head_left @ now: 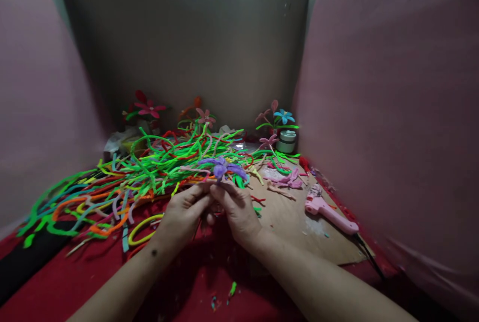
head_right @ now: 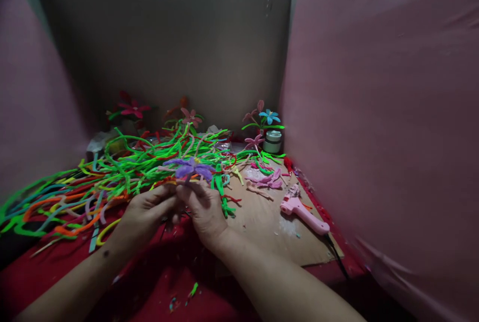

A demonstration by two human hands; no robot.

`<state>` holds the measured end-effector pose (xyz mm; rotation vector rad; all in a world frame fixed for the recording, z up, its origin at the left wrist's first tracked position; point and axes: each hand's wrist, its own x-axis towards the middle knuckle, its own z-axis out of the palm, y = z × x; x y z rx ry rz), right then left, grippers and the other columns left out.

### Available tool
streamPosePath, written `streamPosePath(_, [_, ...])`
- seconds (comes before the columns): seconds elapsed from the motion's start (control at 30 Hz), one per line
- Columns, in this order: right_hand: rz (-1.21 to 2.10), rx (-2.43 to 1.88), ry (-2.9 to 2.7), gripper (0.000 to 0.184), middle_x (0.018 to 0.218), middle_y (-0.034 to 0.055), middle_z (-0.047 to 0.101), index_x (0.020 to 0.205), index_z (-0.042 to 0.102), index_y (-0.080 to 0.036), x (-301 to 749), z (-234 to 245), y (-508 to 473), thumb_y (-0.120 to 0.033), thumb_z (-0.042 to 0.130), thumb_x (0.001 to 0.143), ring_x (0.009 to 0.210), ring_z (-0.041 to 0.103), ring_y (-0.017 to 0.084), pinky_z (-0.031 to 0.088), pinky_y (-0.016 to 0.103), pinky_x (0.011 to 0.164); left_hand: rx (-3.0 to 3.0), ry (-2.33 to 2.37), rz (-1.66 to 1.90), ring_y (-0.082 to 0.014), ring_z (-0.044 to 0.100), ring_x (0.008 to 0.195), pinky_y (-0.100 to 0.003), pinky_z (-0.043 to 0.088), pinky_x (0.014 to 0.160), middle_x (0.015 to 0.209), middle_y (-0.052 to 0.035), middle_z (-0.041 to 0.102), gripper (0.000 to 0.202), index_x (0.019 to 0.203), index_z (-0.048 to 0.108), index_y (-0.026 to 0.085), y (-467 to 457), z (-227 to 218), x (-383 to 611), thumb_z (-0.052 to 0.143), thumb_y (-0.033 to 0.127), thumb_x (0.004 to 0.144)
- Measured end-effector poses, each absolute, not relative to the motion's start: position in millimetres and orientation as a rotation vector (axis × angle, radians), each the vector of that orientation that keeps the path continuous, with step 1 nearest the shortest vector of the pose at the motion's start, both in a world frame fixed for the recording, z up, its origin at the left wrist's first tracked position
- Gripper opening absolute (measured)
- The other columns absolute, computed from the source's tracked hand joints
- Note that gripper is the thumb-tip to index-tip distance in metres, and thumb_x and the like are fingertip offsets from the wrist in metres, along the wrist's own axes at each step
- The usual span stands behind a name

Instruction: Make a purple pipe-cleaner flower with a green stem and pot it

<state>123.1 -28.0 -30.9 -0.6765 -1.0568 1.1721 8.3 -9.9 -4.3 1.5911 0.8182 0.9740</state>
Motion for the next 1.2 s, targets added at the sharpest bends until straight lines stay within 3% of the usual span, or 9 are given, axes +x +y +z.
streamPosePath(0.13, [1.201, -0.625, -1.110, 0.031, 0.050, -0.0010, 0.057, 0.089, 0.070, -0.019, 124.6, -22.9, -33.1, -0.044, 0.053, 0.082, 0.052, 0.055, 0.015, 0.045, 0.028, 0.057, 1.402, 0.674, 0.740, -0.0084, 0.044, 0.031, -0.018, 0.035, 0.030, 0.049, 0.0030, 0.055, 0.018, 0.075, 0.058, 0.015, -2.0, -0.8, -0.9, 0.059, 0.033, 0.078])
streamPosePath(0.23, [1.135, -0.669, -1.110, 0.027, 0.051, -0.0014, 0.057, 0.084, 0.070, -0.019, 123.6, -19.9, -34.8, -0.042, 0.055, 0.081, 0.058, 0.057, 0.016, 0.046, 0.030, 0.069, 1.414, 0.630, 0.676, -0.0080, 0.045, 0.029, -0.018, 0.037, 0.034, 0.044, 0.0029, 0.053, 0.020, 0.074, 0.058, 0.014, 2.1, -1.7, -4.3, 0.056, 0.033, 0.081])
streamPosePath(0.37, [1.048, -0.711, -1.088, 0.030, 0.045, -0.0030, 0.049, 0.069, 0.068, -0.019, 124.2, -19.6, -32.3, -0.042, 0.053, 0.082, 0.049, 0.049, 0.014, 0.043, 0.028, 0.059, 1.540, 0.688, 0.762, -0.0084, 0.055, 0.045, -0.020, 0.046, 0.051, 0.057, 0.0003, 0.060, 0.018, 0.073, 0.059, 0.013, -2.0, 4.0, 2.4, 0.057, 0.029, 0.081])
streamPosePath(0.5, [1.087, -0.750, -1.079, 0.031, 0.046, -0.0038, 0.047, 0.059, 0.063, -0.019, 128.7, -13.4, -32.4, -0.043, 0.057, 0.078, 0.046, 0.042, 0.011, 0.038, 0.026, 0.052, 1.613, 0.781, 0.905, -0.0104, 0.057, 0.049, -0.021, 0.047, 0.050, 0.061, 0.0002, 0.061, 0.014, 0.078, 0.059, 0.013, -12.4, 9.6, 12.0, 0.059, 0.027, 0.078])
streamPosePath(0.6, [1.099, -0.781, -1.102, 0.032, 0.049, -0.0031, 0.050, 0.062, 0.062, -0.019, 132.0, -7.2, -33.4, -0.045, 0.056, 0.078, 0.046, 0.040, 0.010, 0.035, 0.025, 0.048, 1.624, 0.803, 1.037, -0.0112, 0.054, 0.044, -0.022, 0.045, 0.042, 0.059, 0.0016, 0.058, 0.013, 0.080, 0.057, 0.014, -17.4, 6.5, 16.8, 0.056, 0.027, 0.079])
streamPosePath(0.73, [1.011, -0.851, -1.090, 0.023, 0.055, -0.0037, 0.052, 0.064, 0.062, -0.018, 138.3, 0.6, -28.5, -0.039, 0.063, 0.074, 0.048, 0.040, 0.009, 0.031, 0.023, 0.046, 1.701, 0.790, 1.189, -0.0094, 0.053, 0.045, -0.020, 0.045, 0.044, 0.056, 0.0025, 0.056, 0.011, 0.082, 0.058, 0.015, -14.5, 5.9, 22.0, 0.051, 0.023, 0.083])
streamPosePath(0.93, [0.807, -0.929, -1.193, 0.020, 0.058, -0.0032, 0.051, 0.073, 0.067, -0.019, 150.3, 26.3, -24.3, -0.038, 0.061, 0.077, 0.051, 0.041, 0.010, 0.032, 0.026, 0.049, 1.673, 0.649, 1.183, -0.0054, 0.049, 0.038, -0.016, 0.038, 0.037, 0.050, 0.0042, 0.054, 0.012, 0.074, 0.057, 0.014, -10.7, 42.9, 31.5, 0.049, 0.013, 0.083])
streamPosePath(1.1, [0.776, -0.898, -1.252, 0.021, 0.065, -0.0023, 0.053, 0.090, 0.069, -0.024, 149.8, 16.9, -26.6, -0.038, 0.056, 0.081, 0.060, 0.047, 0.012, 0.039, 0.026, 0.058, 1.396, 0.593, 1.078, -0.0025, 0.042, 0.031, -0.014, 0.029, 0.031, 0.048, 0.0060, 0.051, 0.014, 0.069, 0.054, 0.015, -13.4, 46.0, 31.3, 0.051, 0.013, 0.083])
streamPosePath(1.2, [0.865, -0.849, -1.234, 0.015, 0.073, -0.0013, 0.059, 0.079, 0.068, -0.023, 146.8, 0.7, -24.4, -0.034, 0.059, 0.079, 0.070, 0.053, 0.013, 0.043, 0.028, 0.067, 1.209, 0.550, 0.988, -0.0018, 0.038, 0.032, -0.013, 0.029, 0.030, 0.051, 0.0064, 0.050, 0.005, 0.075, 0.056, 0.014, -8.5, 29.5, 25.5, 0.054, 0.014, 0.080])
